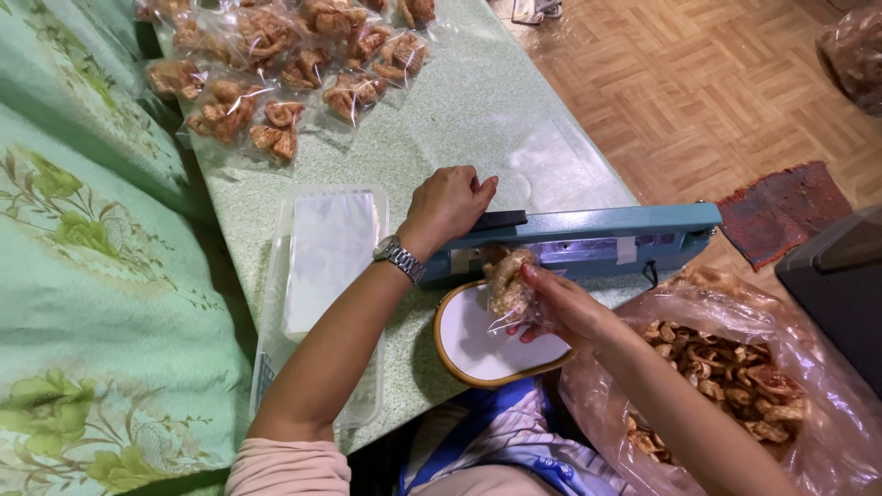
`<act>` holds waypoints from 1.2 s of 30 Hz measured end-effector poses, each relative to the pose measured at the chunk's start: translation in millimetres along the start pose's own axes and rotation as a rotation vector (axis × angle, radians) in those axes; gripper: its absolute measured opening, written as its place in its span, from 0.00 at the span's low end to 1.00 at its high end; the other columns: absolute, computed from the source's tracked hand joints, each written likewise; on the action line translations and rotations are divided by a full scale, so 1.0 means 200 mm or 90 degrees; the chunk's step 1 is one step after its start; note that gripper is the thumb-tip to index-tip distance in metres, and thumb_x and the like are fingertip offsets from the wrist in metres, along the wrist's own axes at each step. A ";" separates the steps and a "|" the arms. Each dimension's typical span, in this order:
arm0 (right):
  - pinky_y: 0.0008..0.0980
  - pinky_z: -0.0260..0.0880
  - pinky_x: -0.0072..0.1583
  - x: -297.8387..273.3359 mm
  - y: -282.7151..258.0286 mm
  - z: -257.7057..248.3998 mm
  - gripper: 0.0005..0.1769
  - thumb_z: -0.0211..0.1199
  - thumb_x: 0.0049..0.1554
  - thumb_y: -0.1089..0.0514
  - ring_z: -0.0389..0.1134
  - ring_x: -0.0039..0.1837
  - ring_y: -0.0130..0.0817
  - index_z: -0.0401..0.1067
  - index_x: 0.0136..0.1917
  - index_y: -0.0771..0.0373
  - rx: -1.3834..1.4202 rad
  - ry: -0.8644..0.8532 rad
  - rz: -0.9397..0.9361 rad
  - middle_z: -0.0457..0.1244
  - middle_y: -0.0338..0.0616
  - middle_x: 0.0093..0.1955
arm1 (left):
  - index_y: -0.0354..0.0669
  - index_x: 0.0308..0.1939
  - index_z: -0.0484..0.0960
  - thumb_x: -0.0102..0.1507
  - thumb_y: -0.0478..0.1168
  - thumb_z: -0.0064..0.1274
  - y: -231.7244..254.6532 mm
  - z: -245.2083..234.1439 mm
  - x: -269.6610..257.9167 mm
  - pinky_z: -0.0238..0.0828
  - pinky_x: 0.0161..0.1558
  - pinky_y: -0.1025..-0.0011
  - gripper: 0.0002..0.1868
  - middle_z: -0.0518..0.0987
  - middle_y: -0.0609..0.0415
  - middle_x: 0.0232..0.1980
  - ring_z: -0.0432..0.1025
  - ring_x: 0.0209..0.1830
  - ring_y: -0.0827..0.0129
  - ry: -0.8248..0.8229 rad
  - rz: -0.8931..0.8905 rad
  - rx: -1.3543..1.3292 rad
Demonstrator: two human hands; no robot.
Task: Packaging snacks into small plastic bags and sealing them with a heat sealer
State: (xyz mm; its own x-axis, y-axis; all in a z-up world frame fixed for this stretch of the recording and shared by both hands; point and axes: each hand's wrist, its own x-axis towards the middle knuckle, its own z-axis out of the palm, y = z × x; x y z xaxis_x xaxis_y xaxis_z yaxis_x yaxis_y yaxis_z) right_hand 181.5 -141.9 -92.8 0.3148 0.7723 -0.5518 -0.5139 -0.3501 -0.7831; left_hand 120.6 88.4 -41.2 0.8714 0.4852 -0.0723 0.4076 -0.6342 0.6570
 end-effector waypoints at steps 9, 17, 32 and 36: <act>0.46 0.74 0.37 0.01 0.01 0.00 0.37 0.48 0.57 0.33 0.72 0.42 0.55 0.52 0.67 0.61 -0.024 -0.019 -0.001 0.67 0.63 0.45 | 0.43 0.29 0.78 0.61 0.57 0.42 -0.01 0.02 0.00 0.73 0.40 0.50 0.22 0.79 0.42 0.32 0.76 0.40 0.43 0.032 0.012 -0.018; 0.47 0.74 0.38 -0.05 -0.06 0.14 0.43 0.52 0.55 0.31 0.72 0.44 0.57 0.49 0.69 0.64 -0.018 0.043 -0.009 0.66 0.65 0.48 | 0.41 0.30 0.78 0.61 0.57 0.42 -0.03 0.01 0.02 0.73 0.42 0.50 0.23 0.79 0.39 0.35 0.75 0.43 0.41 0.033 0.021 -0.001; 0.54 0.73 0.49 0.00 0.13 0.12 0.44 0.67 0.50 0.55 0.66 0.57 0.55 0.49 0.74 0.62 0.115 0.062 -0.124 0.57 0.57 0.64 | 0.43 0.43 0.80 0.63 0.56 0.42 0.28 -0.22 0.04 0.72 0.45 0.47 0.22 0.81 0.42 0.38 0.76 0.44 0.45 0.113 0.197 0.031; 0.57 0.73 0.50 -0.14 0.11 0.16 0.46 0.67 0.46 0.69 0.67 0.57 0.57 0.52 0.74 0.58 0.080 0.030 -0.243 0.59 0.60 0.60 | 0.45 0.55 0.73 0.64 0.48 0.47 0.42 -0.33 -0.06 0.74 0.45 0.54 0.18 0.78 0.45 0.41 0.75 0.45 0.50 0.290 0.394 -0.142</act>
State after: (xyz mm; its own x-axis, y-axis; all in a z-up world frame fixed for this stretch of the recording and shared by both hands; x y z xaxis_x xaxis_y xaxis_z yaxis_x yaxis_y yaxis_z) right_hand 136.7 -153.9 -86.3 0.5366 0.8081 -0.2429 -0.4459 0.0271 -0.8947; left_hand 126.8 69.3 64.0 0.7044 0.3133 0.6368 -0.2203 -0.7564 0.6159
